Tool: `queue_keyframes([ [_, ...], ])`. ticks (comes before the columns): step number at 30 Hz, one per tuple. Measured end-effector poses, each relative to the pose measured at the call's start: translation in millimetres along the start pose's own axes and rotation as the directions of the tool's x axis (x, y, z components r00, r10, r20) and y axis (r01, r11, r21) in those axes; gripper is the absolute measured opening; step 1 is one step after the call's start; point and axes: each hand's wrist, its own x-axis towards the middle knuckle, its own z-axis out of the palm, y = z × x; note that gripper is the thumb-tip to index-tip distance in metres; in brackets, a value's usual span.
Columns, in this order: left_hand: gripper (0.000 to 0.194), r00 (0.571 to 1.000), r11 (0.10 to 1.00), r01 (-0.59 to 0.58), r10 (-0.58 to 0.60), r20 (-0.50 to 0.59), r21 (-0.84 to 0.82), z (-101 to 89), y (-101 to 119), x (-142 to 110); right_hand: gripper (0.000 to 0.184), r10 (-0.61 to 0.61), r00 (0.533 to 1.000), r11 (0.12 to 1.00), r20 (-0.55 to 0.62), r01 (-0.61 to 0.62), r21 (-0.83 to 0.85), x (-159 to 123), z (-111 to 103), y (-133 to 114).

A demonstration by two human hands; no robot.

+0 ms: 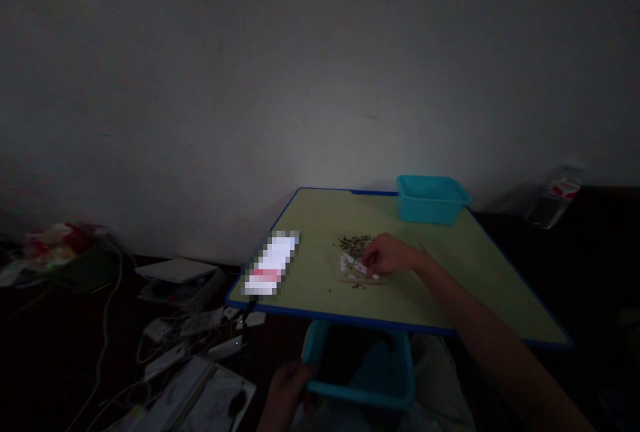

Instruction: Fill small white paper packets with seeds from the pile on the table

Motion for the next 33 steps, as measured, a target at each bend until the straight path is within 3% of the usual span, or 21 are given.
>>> queue_keyframes([
  [10,0.032,1.000,0.997,0.004,-0.005,-0.022,-0.071,-2.4,-4.4,2.9,0.020,0.029,0.973,0.998,0.230,-0.042,0.055,-9.8,3.0,-11.1],
  [21,0.033,0.999,0.996,0.024,-0.026,-0.024,-0.086,-2.0,-3.1,3.7,0.026,0.052,0.895,0.964,0.443,-0.161,0.212,-13.7,14.8,-23.6],
  [25,0.033,0.999,0.996,0.020,-0.023,-0.036,-0.091,0.1,-0.3,1.3,0.026,0.022,0.909,0.961,0.417,-0.133,0.240,-10.9,15.1,-22.4],
  [29,0.034,0.999,0.995,0.022,-0.026,-0.043,-0.092,-0.4,0.9,0.0,0.022,0.012,0.966,0.967,0.259,-0.077,0.243,-9.0,10.8,-21.5],
  [33,0.034,0.998,0.997,0.018,-0.022,-0.057,-0.080,-2.7,0.4,0.7,0.021,0.026,0.989,0.974,0.144,-0.057,0.220,-9.6,2.9,-19.6],
])
